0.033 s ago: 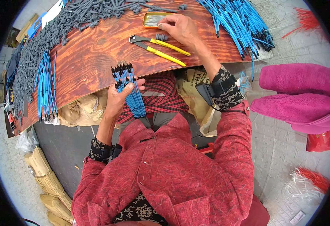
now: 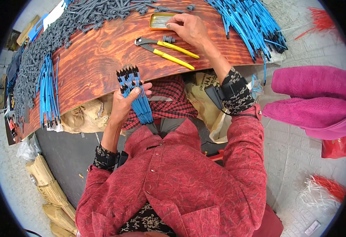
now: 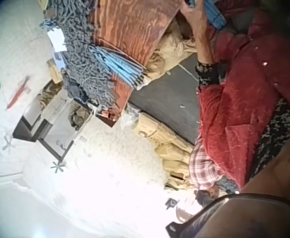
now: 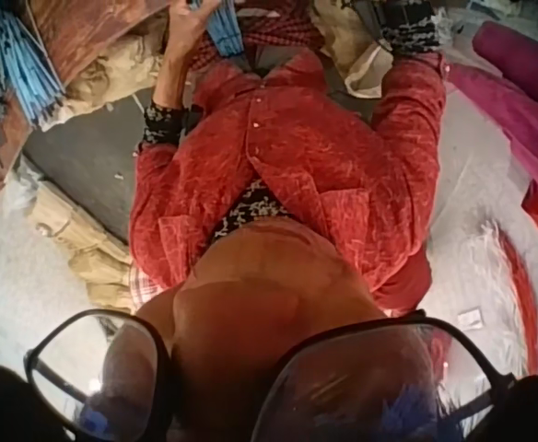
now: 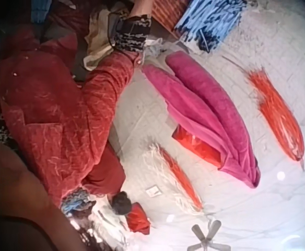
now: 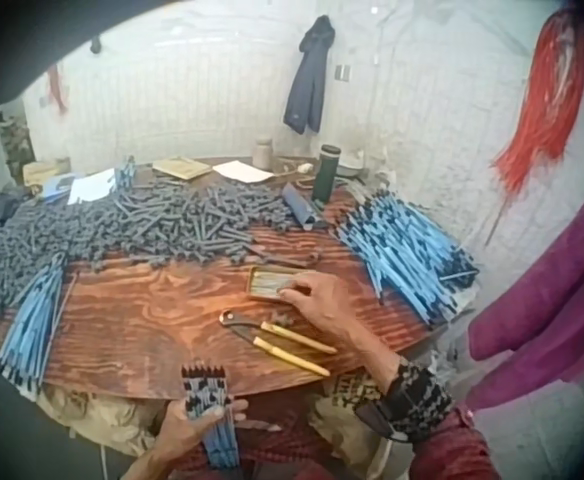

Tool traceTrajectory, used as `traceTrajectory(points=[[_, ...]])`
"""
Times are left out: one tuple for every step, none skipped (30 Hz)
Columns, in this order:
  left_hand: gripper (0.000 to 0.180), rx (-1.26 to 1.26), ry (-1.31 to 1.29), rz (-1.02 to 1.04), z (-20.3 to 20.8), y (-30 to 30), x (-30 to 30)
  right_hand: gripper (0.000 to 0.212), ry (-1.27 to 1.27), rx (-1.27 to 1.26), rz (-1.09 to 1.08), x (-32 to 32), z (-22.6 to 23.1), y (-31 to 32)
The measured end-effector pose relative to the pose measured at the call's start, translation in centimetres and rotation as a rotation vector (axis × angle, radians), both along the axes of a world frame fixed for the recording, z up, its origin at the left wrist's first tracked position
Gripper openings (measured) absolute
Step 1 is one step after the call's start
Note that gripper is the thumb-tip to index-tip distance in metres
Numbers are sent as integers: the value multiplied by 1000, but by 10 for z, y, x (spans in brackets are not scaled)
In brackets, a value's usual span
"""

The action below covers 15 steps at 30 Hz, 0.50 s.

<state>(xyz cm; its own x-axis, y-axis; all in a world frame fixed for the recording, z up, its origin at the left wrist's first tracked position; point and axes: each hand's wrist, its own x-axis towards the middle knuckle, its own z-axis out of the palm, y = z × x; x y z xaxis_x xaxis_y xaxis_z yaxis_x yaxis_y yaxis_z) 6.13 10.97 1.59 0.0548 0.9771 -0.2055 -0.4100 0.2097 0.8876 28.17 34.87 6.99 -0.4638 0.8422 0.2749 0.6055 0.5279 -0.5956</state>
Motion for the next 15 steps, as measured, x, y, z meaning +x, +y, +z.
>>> traceTrajectory(points=[[37,3,1,-5,1,0,0,25,-87,150,-40,0,-1,8],[36,-1,-7,-2,1,0,0,25,-91,193,-67,1,-4,13],[36,-6,-14,1,1,0,1,25,-90,194,-71,4,-7,18],[36,-6,-14,1,1,1,0,24,-125,219,-89,3,-7,20],[36,-3,-5,-1,0,1,0,23,-160,244,-107,2,-8,22],[36,-1,3,-3,-1,1,-1,23,-159,243,-106,2,-9,24],[36,-2,2,-2,0,1,0,23,-165,256,-107,3,-12,26],[35,-3,-1,-1,1,2,0,23,-171,268,-108,4,-14,28],[35,-4,-4,0,2,2,0,23,-172,265,-107,5,-16,31],[35,-9,-6,4,1,2,0,22,-170,288,-106,5,-18,31],[37,1,-11,6,1,2,0,22,-167,311,-105,5,-20,31],[39,11,-17,8,0,2,0,22,-168,306,-100,6,-21,32],[39,5,-17,15,0,2,0,22,-171,319,-101,6,-21,32],[39,2,-12,11,1,2,0,22,-174,332,-102,7,-20,32],[40,0,-7,8,1,2,0,22,-173,327,-96,7,-21,32]])
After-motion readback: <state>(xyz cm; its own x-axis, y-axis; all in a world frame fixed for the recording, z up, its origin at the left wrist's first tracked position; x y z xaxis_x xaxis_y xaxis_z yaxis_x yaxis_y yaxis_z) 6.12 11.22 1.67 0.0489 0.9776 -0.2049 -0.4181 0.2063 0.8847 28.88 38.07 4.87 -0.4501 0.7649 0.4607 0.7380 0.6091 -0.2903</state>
